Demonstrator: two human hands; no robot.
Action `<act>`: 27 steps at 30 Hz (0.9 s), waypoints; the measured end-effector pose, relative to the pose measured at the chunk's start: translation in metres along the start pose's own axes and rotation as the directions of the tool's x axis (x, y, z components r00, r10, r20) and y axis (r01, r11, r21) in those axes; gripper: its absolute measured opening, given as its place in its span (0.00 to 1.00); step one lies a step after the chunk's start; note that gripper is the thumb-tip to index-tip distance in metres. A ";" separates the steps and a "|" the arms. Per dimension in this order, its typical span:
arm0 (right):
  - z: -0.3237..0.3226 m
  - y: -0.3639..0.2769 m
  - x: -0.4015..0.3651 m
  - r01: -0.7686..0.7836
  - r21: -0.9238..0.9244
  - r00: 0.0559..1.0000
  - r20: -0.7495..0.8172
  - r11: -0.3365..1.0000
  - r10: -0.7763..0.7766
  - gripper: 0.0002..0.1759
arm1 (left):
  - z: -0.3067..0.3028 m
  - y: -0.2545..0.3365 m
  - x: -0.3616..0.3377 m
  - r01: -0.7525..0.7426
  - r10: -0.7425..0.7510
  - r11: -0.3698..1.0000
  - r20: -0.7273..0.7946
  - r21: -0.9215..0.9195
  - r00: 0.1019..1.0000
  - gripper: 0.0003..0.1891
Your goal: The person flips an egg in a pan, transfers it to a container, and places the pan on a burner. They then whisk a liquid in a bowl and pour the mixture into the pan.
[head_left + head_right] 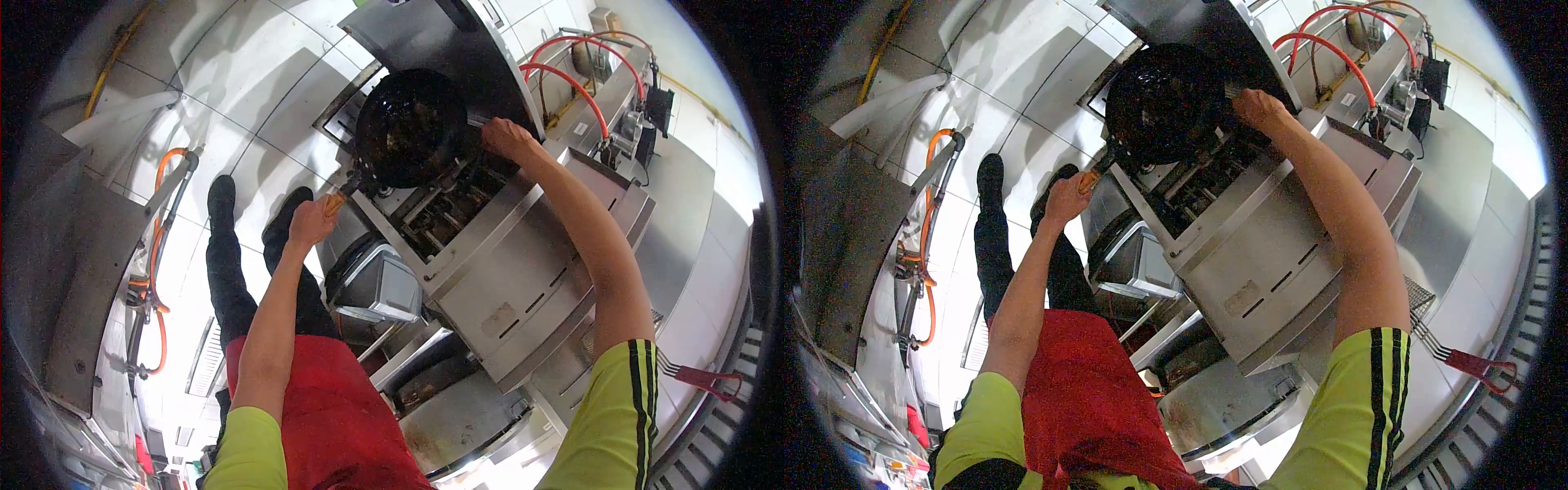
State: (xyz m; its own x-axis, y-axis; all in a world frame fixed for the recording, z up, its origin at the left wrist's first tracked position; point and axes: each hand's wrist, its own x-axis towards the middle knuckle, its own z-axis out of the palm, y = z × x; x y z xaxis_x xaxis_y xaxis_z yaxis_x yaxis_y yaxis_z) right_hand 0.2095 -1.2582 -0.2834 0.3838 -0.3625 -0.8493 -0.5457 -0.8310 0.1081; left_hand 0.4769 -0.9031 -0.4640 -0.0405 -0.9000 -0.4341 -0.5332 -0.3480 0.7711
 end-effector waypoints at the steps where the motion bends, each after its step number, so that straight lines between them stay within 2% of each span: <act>1: 0.004 -0.001 -0.001 -0.011 0.012 0.996 -0.087 1.000 0.012 0.09 | -0.001 0.000 0.001 0.001 -0.001 1.000 -0.001 -0.001 1.000 0.16; 2: 0.007 -0.002 -0.001 -0.022 0.026 0.985 -0.173 0.999 0.026 0.09 | -0.001 0.000 0.002 0.010 -0.010 1.000 0.023 0.011 1.000 0.17; 3: 0.009 -0.002 0.001 -0.021 0.026 0.985 -0.173 0.999 0.025 0.09 | -0.001 0.000 0.002 0.017 -0.018 1.000 0.048 0.022 0.999 0.18; 5: 0.010 -0.002 0.004 -0.135 0.110 0.979 -0.137 0.985 0.150 0.09 | -0.001 -0.001 0.001 0.013 -0.014 1.000 0.046 0.018 0.999 0.17; 6: 0.010 -0.001 0.004 -0.135 0.110 0.979 -0.137 0.985 0.149 0.09 | -0.001 -0.002 0.001 0.010 -0.010 1.000 0.044 0.015 0.999 0.17; 8: 0.005 -0.001 -0.001 -0.037 0.009 0.985 -0.168 0.999 0.038 0.09 | -0.001 -0.003 0.003 0.027 -0.027 1.000 0.071 0.002 0.997 0.17; 9: 0.002 -0.001 -0.002 -0.038 0.008 0.985 -0.167 0.999 0.039 0.09 | -0.001 -0.004 0.004 0.046 -0.044 0.999 0.098 -0.011 0.994 0.17; 11: 0.000 -0.002 0.002 -0.078 -0.002 0.996 -0.047 0.997 0.078 0.10 | -0.009 0.004 0.004 0.036 -0.035 0.999 0.084 -0.009 0.996 0.16; 14: 0.011 -0.003 0.004 -0.075 -0.008 0.989 -0.127 0.997 0.073 0.09 | -0.016 0.007 0.006 0.027 -0.026 1.000 0.091 -0.012 0.995 0.16; 19: 0.006 -0.007 0.001 -0.003 -0.140 0.997 -0.083 0.990 -0.008 0.09 | -0.015 0.006 0.007 0.027 -0.024 0.999 0.123 -0.021 0.992 0.14; 22: 0.009 -0.008 0.006 0.035 -0.227 0.998 -0.036 0.973 -0.044 0.09 | -0.012 0.005 0.005 -0.014 0.015 1.000 0.058 -0.024 0.998 0.14; 24: 0.019 -0.002 0.008 0.052 -0.276 0.998 -0.022 0.960 -0.060 0.10 | -0.011 0.004 0.007 0.031 -0.028 0.999 0.131 -0.018 0.991 0.16; 27: 0.012 -0.004 0.004 0.072 -0.303 0.996 -0.021 0.950 -0.082 0.10 | -0.009 0.001 0.005 0.012 -0.016 0.999 0.126 0.038 0.992 0.17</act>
State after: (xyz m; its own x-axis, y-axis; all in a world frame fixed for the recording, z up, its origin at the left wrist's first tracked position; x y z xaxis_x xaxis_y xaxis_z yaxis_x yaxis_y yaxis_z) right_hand 0.2042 -1.2513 -0.2931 0.4424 -0.3021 -0.8444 -0.2650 -0.9436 0.1987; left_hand 0.4836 -0.9104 -0.4619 -0.1378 -0.8539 -0.5018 -0.5650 -0.3483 0.7479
